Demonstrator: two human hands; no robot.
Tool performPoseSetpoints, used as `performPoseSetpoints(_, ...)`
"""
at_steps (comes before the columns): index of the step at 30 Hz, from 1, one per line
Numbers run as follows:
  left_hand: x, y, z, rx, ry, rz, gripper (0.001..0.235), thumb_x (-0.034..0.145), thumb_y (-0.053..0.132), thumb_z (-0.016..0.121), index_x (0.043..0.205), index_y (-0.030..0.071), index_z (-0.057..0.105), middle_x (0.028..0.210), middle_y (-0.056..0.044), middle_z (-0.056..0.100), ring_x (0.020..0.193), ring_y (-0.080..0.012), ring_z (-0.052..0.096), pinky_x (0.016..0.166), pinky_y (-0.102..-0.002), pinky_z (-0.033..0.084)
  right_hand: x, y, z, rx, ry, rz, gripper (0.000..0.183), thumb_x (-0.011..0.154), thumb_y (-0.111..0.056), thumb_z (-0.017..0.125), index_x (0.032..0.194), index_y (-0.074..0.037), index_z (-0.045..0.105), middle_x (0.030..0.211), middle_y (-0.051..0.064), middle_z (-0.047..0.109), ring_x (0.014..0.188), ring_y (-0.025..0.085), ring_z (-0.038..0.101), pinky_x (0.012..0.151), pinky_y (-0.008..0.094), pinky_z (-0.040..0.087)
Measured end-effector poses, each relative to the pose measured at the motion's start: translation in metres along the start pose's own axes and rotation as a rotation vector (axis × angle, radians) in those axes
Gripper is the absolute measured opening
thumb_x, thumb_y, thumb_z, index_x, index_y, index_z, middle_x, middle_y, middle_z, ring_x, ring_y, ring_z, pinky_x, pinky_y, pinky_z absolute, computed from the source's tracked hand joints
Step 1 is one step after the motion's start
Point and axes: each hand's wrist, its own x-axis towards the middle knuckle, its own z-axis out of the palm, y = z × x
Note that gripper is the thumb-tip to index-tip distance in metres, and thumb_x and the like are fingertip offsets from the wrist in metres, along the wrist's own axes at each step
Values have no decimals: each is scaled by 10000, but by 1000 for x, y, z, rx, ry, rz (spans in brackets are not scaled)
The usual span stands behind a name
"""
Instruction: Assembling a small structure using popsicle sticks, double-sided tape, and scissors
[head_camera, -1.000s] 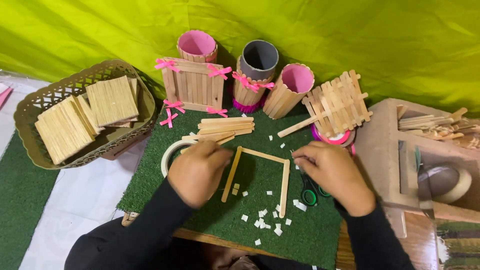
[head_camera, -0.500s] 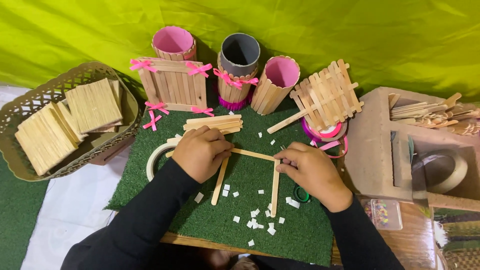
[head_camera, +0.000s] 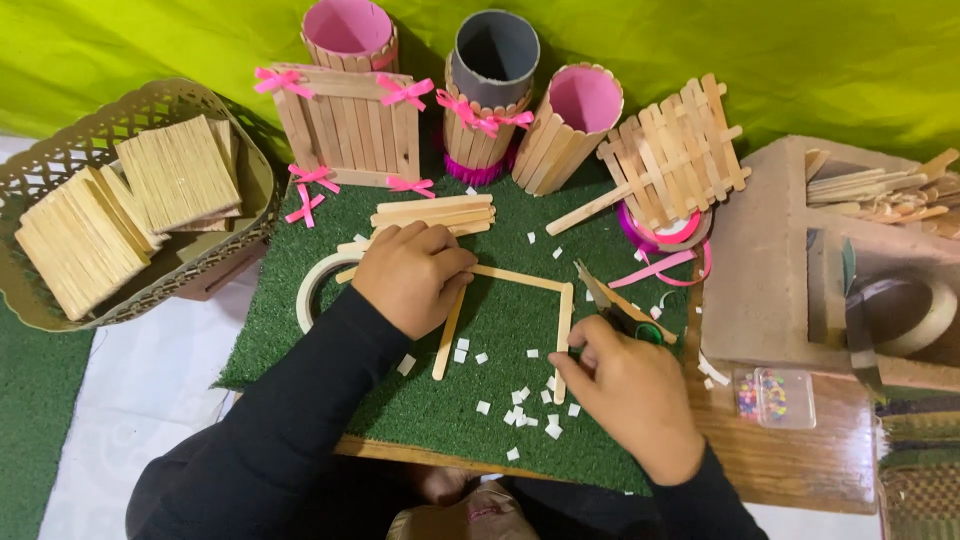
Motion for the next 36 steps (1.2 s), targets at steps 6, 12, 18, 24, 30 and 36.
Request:
performPoseSetpoints(6, -3, -1, 2, -10, 21, 0, 157, 806, 188, 758, 956, 149, 780, 893, -18, 654, 829, -251, 609, 778, -387, 455, -6, -17, 16, -126, 156, -19, 299, 808, -254, 727, 1059, -167, 591, 536, -62, 637, 427, 234, 619, 459, 359, 476)
performPoseSetpoints(12, -5, -3, 7, -16, 35, 1, 149, 802, 197, 756, 943, 153, 777, 897, -12, 662, 853, -247, 624, 787, -396, 446, -4, -24, 29, -230, 259, -57, 283, 780, -177, 683, 1027, -118, 558, 529, 47, 631, 396, 306, 586, 429, 395, 471)
performPoseSetpoints(18, -5, -4, 8, -16, 38, 0, 153, 796, 200, 759, 942, 160, 776, 885, -12, 653, 852, -244, 621, 785, -394, 441, -2, -22, 21, -26, 85, 55, 223, 802, -228, 724, 967, -152, 594, 514, -44, 611, 429, 238, 618, 506, 362, 502)
performPoseSetpoints(24, -5, -5, 9, -6, 42, -3, 178, 795, 203, 756, 965, 151, 770, 882, -22, 662, 845, -253, 625, 787, -396, 448, -2, -17, 12, 158, 49, 149, 204, 787, -246, 799, 872, -116, 667, 572, -21, 662, 451, 151, 620, 486, 282, 472)
performPoseSetpoints(30, 3, 2, -15, -171, 198, 50, 303, 762, 74, 758, 1059, 29, 721, 918, -95, 654, 780, -305, 630, 708, -395, 512, -3, -11, 0, 174, 103, 105, 222, 786, -297, 809, 801, -115, 684, 532, -23, 638, 432, 146, 590, 463, 279, 448)
performPoseSetpoints(36, 4, -27, -23, 153, 119, -178, 300, 750, 197, 785, 1035, 104, 771, 1017, -90, 673, 903, -300, 630, 796, -405, 529, 24, 8, -44, -144, 10, 16, 253, 855, -474, 707, 931, -234, 689, 580, -71, 698, 444, 120, 625, 485, 264, 466)
